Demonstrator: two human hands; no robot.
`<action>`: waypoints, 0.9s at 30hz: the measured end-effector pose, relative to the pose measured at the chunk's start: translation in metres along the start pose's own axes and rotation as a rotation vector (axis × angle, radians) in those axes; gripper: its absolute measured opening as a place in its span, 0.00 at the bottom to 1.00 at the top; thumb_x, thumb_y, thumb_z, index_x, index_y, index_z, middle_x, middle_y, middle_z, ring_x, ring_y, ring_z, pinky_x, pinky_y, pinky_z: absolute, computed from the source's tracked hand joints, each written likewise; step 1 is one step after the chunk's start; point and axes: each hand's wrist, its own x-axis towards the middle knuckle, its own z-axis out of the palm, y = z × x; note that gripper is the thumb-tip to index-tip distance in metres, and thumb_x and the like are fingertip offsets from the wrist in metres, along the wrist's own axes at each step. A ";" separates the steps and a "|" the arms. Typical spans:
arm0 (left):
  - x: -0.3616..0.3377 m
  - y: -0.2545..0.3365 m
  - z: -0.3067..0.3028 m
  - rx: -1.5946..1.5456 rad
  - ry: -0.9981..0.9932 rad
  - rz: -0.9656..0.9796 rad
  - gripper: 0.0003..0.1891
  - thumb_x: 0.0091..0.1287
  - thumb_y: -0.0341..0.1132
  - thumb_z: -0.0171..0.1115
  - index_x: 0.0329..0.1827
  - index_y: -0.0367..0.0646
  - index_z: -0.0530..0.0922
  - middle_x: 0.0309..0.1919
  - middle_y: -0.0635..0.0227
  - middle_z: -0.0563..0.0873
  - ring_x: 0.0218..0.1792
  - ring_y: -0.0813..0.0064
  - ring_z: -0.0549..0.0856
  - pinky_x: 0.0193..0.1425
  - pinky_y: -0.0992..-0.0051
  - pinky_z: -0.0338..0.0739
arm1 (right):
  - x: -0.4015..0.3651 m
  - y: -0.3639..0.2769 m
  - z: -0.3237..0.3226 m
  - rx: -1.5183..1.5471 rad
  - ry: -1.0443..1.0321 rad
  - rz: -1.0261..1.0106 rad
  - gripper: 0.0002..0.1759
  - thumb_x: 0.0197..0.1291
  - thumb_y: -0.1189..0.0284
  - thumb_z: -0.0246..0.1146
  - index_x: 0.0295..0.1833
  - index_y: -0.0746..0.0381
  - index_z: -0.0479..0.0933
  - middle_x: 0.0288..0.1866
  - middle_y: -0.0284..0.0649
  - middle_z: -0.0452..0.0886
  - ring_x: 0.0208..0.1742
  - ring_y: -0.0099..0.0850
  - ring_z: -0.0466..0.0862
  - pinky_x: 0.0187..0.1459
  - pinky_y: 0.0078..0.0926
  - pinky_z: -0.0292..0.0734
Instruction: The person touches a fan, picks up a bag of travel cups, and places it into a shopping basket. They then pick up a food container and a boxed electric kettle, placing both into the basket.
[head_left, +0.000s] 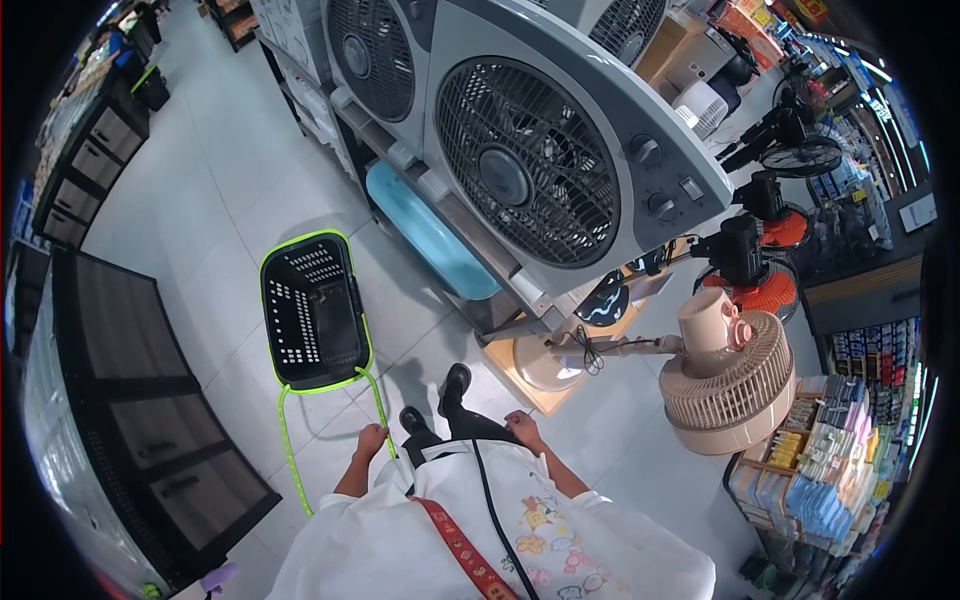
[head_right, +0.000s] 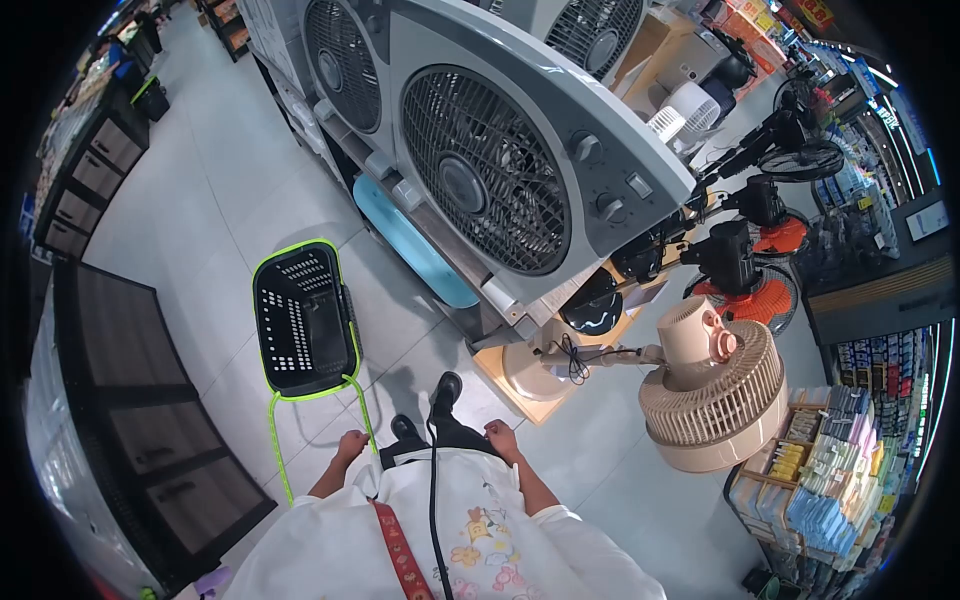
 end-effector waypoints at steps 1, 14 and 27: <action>0.005 0.008 -0.003 0.010 0.002 -0.001 0.19 0.51 0.46 0.55 0.24 0.36 0.78 0.26 0.50 0.81 0.33 0.51 0.80 0.40 0.59 0.73 | 0.005 0.001 -0.001 0.010 -0.002 0.001 0.12 0.52 0.72 0.54 0.41 0.65 0.74 0.29 0.42 0.81 0.31 0.28 0.82 0.34 0.23 0.75; 0.031 0.060 -0.022 0.083 0.034 0.068 0.20 0.51 0.49 0.52 0.22 0.37 0.79 0.23 0.51 0.81 0.30 0.53 0.81 0.38 0.62 0.74 | 0.034 0.005 -0.025 0.052 -0.033 -0.035 0.13 0.51 0.71 0.55 0.41 0.66 0.74 0.30 0.43 0.81 0.31 0.30 0.82 0.36 0.24 0.76; 0.041 0.102 -0.042 0.138 0.053 0.100 0.21 0.53 0.49 0.52 0.23 0.37 0.79 0.24 0.54 0.82 0.31 0.57 0.82 0.38 0.64 0.74 | 0.048 0.006 -0.028 0.161 -0.051 -0.027 0.11 0.50 0.73 0.57 0.40 0.66 0.75 0.33 0.44 0.80 0.33 0.30 0.82 0.37 0.24 0.76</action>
